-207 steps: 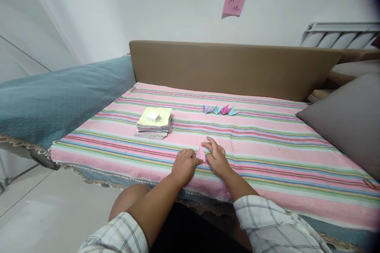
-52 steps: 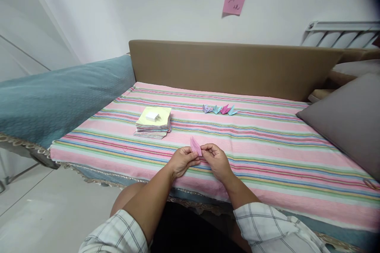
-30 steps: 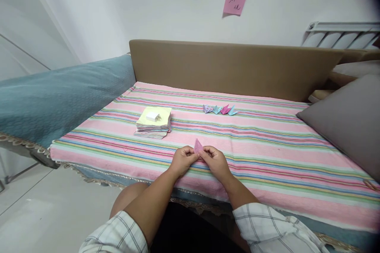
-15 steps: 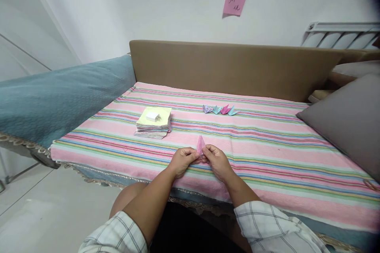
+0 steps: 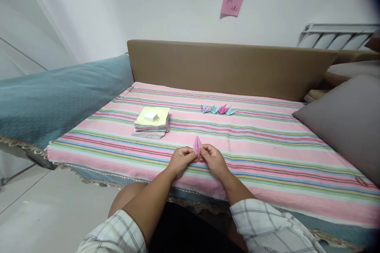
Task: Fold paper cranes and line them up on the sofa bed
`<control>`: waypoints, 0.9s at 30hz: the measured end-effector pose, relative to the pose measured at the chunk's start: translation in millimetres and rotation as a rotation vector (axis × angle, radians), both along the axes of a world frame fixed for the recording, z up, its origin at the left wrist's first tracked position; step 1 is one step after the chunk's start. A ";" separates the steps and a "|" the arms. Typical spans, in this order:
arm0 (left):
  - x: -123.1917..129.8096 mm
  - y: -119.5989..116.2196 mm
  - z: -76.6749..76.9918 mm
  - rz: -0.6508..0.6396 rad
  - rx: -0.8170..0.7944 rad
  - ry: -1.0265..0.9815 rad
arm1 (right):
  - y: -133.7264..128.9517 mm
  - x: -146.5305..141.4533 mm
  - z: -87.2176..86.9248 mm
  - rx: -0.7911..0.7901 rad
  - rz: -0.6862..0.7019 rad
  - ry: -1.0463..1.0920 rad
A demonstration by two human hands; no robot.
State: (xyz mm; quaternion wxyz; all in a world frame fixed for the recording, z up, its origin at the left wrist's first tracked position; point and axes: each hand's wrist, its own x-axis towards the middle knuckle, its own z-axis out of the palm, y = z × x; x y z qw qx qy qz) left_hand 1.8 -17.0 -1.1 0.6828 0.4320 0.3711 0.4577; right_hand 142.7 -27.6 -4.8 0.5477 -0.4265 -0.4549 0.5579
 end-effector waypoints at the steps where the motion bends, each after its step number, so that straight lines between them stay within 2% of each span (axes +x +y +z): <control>1: 1.3 0.0 -1.0 0.027 0.020 0.014 | 0.1 -0.3 0.2 0.014 -0.012 -0.022; 4: 4.3 0.4 -3.1 0.078 0.057 0.043 | 0.6 -0.5 -0.2 0.032 -0.045 -0.062; 10: 4.5 0.5 -2.1 0.059 0.074 0.042 | 0.8 0.2 -1.4 0.007 -0.061 -0.049; 18: 4.4 1.1 -7.1 0.084 0.136 0.083 | -2.5 -0.5 5.4 -0.029 -0.053 0.025; 27: 6.9 1.4 -5.6 0.203 0.181 0.131 | -4.8 -2.1 3.0 0.049 -0.004 0.009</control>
